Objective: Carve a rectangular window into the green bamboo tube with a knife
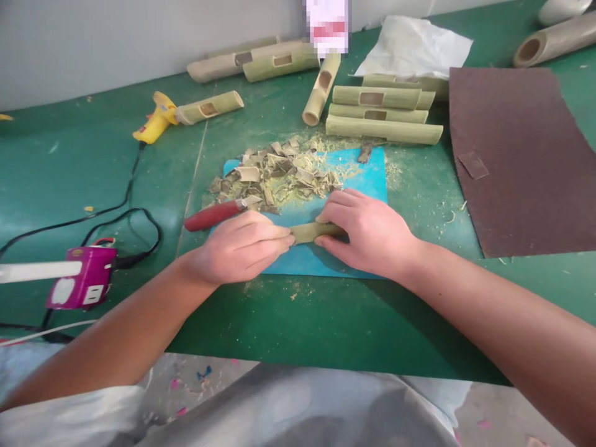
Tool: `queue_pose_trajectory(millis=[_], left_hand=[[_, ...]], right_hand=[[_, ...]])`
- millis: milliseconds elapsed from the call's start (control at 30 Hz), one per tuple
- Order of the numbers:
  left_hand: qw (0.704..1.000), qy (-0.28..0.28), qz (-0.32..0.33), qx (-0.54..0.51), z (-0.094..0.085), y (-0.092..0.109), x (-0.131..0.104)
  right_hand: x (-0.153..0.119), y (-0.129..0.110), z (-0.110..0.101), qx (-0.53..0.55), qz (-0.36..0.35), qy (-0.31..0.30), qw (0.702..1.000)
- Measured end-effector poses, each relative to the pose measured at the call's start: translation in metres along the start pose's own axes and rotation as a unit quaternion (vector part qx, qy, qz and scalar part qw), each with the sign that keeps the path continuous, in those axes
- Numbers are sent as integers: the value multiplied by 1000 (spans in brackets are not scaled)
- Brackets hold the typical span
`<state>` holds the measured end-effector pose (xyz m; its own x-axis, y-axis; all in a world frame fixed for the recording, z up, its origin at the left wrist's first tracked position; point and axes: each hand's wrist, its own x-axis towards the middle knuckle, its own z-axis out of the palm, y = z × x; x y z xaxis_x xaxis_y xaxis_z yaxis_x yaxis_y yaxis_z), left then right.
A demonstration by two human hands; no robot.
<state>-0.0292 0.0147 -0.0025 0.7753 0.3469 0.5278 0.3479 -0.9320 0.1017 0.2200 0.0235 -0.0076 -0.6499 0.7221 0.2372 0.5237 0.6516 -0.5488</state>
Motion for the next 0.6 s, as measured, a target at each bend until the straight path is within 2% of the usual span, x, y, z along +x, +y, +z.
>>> queue_pose_trajectory(millis=[433, 600], left_hand=[[1000, 1, 12, 7, 5, -1, 1], [1000, 7, 14, 24, 1, 1, -4]], right_hand=[[0, 1, -1, 0, 5, -4, 1000], [1, 1, 0, -14, 2, -9, 1000]])
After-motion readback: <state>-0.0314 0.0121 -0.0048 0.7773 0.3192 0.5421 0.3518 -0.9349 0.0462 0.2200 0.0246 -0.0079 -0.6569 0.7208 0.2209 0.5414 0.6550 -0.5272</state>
